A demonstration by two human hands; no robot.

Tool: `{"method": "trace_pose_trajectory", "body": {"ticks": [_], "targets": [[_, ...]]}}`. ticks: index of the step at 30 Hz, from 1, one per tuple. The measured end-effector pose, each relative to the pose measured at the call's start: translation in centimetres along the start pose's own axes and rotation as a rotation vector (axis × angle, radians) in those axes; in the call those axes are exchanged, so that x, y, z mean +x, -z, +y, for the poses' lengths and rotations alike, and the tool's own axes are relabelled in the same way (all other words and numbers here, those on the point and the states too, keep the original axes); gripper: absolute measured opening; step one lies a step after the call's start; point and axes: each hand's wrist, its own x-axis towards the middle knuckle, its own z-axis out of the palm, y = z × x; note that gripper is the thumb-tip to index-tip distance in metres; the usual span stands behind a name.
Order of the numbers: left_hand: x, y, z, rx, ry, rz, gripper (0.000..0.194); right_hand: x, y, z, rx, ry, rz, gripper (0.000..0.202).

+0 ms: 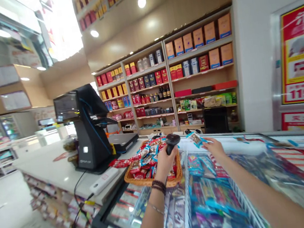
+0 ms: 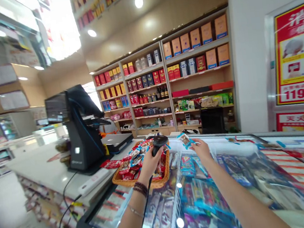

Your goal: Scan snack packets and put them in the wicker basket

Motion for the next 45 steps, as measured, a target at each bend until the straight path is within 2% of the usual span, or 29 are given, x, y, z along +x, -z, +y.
{"method": "trace_pose_trajectory", "body": {"ticks": [2, 6, 10, 12, 14, 16, 19, 25, 27, 29, 32, 35, 40, 42, 45], "targets": [[0.4, 3.0, -0.4, 0.043, 0.01, 0.079, 0.047, 0.2, -4.2, 0.1, 0.026, -0.06, -0.039, 0.022], [0.4, 8.5, -1.8, 0.146, 0.006, 0.233, 0.046, -0.6, -12.1, 1.0, -0.011, -0.078, -0.154, 0.02], [-0.1, 12.1, -3.6, 0.192, 0.035, 0.333, 0.049, -2.2, -17.8, 2.4, -0.114, -0.026, -0.257, 0.022], [-0.4, 13.1, -4.4, 0.206, 0.058, 0.366, 0.05, -3.1, -19.2, 2.9, -0.175, 0.023, -0.31, 0.024], [-0.6, 13.4, -5.0, 0.228, 0.084, 0.376, 0.049, -4.0, -19.6, 3.1, -0.264, 0.091, -0.369, 0.022], [-0.7, 13.3, -5.4, 0.255, 0.109, 0.374, 0.048, -4.6, -19.2, 3.0, -0.369, 0.167, -0.444, 0.019], [-0.7, 12.1, -5.4, 0.256, 0.113, 0.357, 0.047, -5.3, -17.5, 2.2, -0.542, 0.257, -0.552, 0.017], [-0.7, 7.3, -3.2, 0.207, 0.089, 0.24, 0.049, -6.2, -13.0, -0.6, -0.735, 0.468, -0.675, 0.021], [-0.6, 5.2, -2.2, 0.169, 0.084, 0.199, 0.049, -6.2, -10.6, -1.5, -0.762, 0.487, -0.676, 0.022], [-0.4, 2.9, -1.3, 0.101, 0.075, 0.15, 0.05, -5.7, -7.3, -2.2, -0.79, 0.488, -0.633, 0.021], [-0.1, -1.0, -0.3, -0.003, 0.049, 0.063, 0.055, -4.4, -0.5, -2.5, -0.833, 0.474, -0.503, 0.023], [-0.1, -5.9, 0.3, -0.098, 0.014, -0.007, 0.061, -2.6, 7.6, -2.7, -0.885, 0.447, -0.34, 0.032], [-1.8, -14.2, -0.1, -0.228, 0.054, -0.132, 0.064, 0.2, 20.9, -2.6, -0.979, 0.339, -0.001, 0.045], [-2.6, -16.5, -1.0, -0.27, 0.085, -0.171, 0.066, 1.1, 25.1, -2.1, -1.036, 0.286, 0.115, 0.047], [-3.3, -18.2, -2.8, -0.253, 0.162, -0.24, 0.069, 2.7, 29.5, -1.0, -1.161, 0.217, 0.191, 0.05]]}}
